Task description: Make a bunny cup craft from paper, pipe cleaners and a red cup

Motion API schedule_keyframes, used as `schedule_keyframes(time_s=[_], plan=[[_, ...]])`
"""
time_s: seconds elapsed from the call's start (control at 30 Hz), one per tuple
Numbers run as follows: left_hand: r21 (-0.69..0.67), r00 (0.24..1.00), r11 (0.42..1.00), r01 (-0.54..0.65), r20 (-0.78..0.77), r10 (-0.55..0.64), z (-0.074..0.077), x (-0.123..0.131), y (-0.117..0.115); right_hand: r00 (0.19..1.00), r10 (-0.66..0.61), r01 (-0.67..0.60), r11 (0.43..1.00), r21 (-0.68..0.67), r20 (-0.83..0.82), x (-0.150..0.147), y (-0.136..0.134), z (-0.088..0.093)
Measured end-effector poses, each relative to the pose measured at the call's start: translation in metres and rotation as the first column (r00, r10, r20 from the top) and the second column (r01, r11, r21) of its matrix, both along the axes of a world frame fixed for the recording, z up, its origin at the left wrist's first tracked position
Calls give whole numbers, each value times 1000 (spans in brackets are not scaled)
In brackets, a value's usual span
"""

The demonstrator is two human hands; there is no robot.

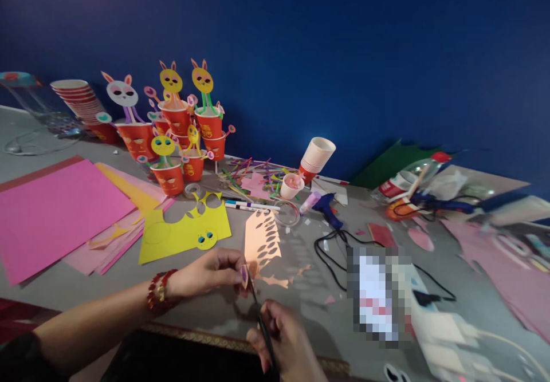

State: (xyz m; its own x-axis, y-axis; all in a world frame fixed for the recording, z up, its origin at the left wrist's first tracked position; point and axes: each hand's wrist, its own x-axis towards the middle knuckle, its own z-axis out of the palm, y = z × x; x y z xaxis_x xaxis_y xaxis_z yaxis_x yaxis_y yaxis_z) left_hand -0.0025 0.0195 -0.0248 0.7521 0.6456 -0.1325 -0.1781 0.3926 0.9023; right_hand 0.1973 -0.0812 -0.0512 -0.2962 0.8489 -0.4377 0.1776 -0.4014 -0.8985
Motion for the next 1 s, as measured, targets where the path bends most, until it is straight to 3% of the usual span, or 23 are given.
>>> schedule_keyframes(time_s=[0.7,1.0], plan=[[11,1000,1000,4,25,-4,-2,1,0,999,34,-35,996,80,8,11,-5,-11],[9,1000,1000,1,29,-1,-1,1,0,999,9,-9,1000,18,-43,9,-4,-10]])
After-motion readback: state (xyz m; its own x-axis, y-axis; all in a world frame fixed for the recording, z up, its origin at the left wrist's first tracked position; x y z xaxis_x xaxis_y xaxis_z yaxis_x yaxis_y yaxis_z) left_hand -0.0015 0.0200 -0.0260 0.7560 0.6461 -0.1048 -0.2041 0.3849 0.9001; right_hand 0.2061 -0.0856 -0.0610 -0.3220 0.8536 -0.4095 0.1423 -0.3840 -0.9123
